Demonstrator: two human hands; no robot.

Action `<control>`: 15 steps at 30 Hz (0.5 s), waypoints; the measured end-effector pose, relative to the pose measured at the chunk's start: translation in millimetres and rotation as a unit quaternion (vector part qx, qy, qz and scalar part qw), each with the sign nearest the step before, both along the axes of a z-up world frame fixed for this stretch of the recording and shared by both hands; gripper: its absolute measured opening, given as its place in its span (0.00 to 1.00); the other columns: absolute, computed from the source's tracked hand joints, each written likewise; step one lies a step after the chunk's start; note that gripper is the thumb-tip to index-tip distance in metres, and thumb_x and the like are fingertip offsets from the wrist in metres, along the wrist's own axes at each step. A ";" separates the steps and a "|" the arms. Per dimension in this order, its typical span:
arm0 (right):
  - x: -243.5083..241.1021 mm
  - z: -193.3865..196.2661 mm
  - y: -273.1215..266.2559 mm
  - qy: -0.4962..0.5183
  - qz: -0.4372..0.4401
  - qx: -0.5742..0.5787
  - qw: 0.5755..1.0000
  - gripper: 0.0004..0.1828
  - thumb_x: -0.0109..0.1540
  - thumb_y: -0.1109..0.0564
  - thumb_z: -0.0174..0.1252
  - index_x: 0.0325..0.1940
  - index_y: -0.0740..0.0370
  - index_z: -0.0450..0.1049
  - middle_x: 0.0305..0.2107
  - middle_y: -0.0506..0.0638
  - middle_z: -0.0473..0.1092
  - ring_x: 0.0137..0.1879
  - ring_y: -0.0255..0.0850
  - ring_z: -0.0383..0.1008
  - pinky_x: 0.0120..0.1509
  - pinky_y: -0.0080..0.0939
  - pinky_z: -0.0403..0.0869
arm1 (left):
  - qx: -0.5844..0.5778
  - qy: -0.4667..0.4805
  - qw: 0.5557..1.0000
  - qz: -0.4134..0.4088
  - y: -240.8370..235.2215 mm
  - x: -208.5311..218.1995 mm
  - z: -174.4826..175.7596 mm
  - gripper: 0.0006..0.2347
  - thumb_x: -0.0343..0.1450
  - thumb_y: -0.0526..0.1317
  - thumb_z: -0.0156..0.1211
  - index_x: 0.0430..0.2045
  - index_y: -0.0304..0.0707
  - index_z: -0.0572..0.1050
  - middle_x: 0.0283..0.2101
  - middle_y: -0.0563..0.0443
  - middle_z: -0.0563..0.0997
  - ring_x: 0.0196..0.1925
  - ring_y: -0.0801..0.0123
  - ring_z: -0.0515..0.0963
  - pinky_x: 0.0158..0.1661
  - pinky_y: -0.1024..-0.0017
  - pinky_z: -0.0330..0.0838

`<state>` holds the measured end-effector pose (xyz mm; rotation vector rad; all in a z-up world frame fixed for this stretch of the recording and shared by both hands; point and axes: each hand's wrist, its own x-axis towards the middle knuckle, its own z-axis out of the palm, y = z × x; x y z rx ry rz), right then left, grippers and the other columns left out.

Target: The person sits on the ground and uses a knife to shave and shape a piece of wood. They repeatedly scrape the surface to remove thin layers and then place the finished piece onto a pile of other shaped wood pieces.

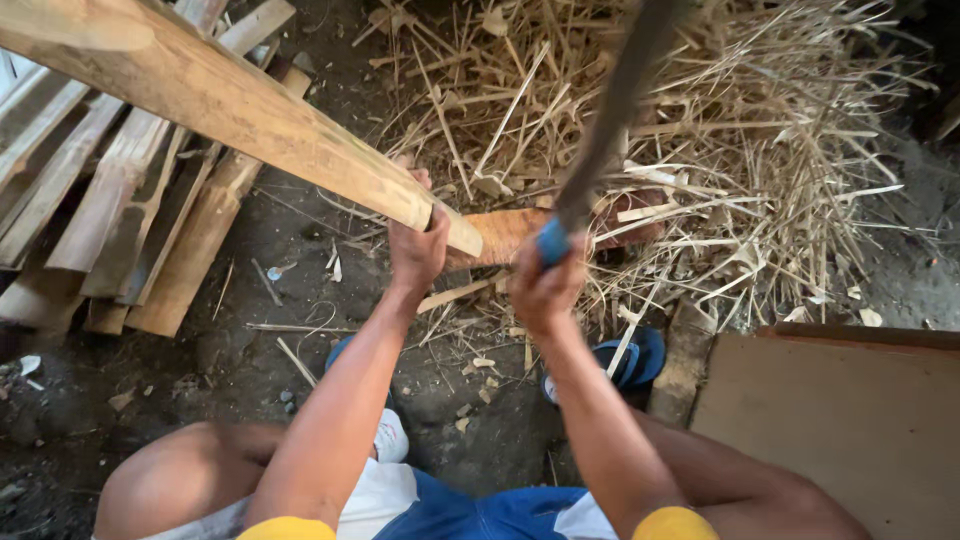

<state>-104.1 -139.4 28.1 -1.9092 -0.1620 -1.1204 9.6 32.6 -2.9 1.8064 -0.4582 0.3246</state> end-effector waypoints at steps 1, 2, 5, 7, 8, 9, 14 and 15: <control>-3.1 -45.6 9.1 0.214 -0.053 -0.089 0.971 0.23 0.69 0.62 0.52 0.63 0.72 0.50 0.27 0.52 0.71 0.24 0.39 0.70 0.26 0.40 0.70 | -0.001 0.019 1.000 0.002 -2.0 -1.5 -2.4 0.25 0.73 0.28 0.57 0.68 0.31 0.63 0.74 0.37 0.62 0.73 0.53 0.69 0.70 0.63 0.66; -15.9 -84.4 20.5 0.416 -0.101 -0.176 0.886 0.26 0.65 0.60 0.53 0.63 0.75 0.54 0.27 0.59 0.72 0.24 0.48 0.72 0.24 0.49 0.71 | -0.002 0.038 0.999 0.004 -2.0 -4.7 -4.2 0.24 0.73 0.29 0.57 0.68 0.31 0.63 0.74 0.37 0.63 0.73 0.52 0.69 0.70 0.62 0.66; -23.2 -124.6 21.9 0.511 -0.070 -0.074 0.854 0.20 0.68 0.51 0.56 0.55 0.68 0.62 0.27 0.69 0.74 0.32 0.67 0.75 0.33 0.61 0.72 | 0.090 -0.036 0.995 0.037 -1.8 -4.4 -4.9 0.27 0.71 0.32 0.62 0.67 0.30 0.64 0.72 0.33 0.62 0.73 0.43 0.63 0.69 0.57 0.60; -15.3 -86.4 9.1 0.538 -0.036 -0.071 0.839 0.18 0.70 0.49 0.51 0.53 0.68 0.64 0.28 0.70 0.74 0.33 0.68 0.76 0.33 0.62 0.73 | 0.091 0.019 0.995 0.026 2.6 3.7 -8.1 0.27 0.72 0.34 0.63 0.68 0.30 0.64 0.71 0.36 0.65 0.73 0.45 0.65 0.69 0.57 0.60; -20.2 -53.6 9.1 0.538 -0.036 -0.074 0.839 0.19 0.69 0.50 0.52 0.54 0.69 0.63 0.26 0.70 0.73 0.31 0.68 0.75 0.31 0.62 0.71 | 0.092 0.054 0.994 0.021 4.2 -1.9 -11.4 0.27 0.72 0.34 0.63 0.68 0.30 0.64 0.70 0.37 0.66 0.73 0.46 0.66 0.69 0.58 0.60; -6.1 -15.5 6.3 0.523 -0.042 -0.076 0.848 0.20 0.68 0.51 0.53 0.56 0.70 0.62 0.23 0.70 0.72 0.28 0.68 0.74 0.29 0.62 0.70 | 0.104 0.057 0.993 0.016 2.4 7.8 -10.2 0.27 0.73 0.35 0.63 0.69 0.29 0.64 0.70 0.35 0.65 0.73 0.45 0.64 0.69 0.57 0.58; 18.4 98.4 1.2 0.219 -0.028 0.069 0.973 0.14 0.73 0.53 0.50 0.44 0.67 0.59 0.22 0.56 0.68 0.24 0.46 0.70 0.26 0.44 0.70 | 0.063 0.012 0.998 0.014 -0.1 -2.4 -3.6 0.25 0.74 0.33 0.59 0.68 0.28 0.63 0.74 0.31 0.60 0.75 0.43 0.63 0.69 0.58 0.59; 19.2 88.9 -2.8 0.137 -0.015 0.066 0.988 0.14 0.71 0.53 0.51 0.45 0.67 0.59 0.22 0.58 0.69 0.25 0.49 0.71 0.27 0.47 0.70 | 0.081 -0.001 0.996 0.028 -1.9 -0.9 0.8 0.26 0.73 0.33 0.60 0.68 0.29 0.63 0.74 0.32 0.61 0.75 0.43 0.63 0.70 0.58 0.60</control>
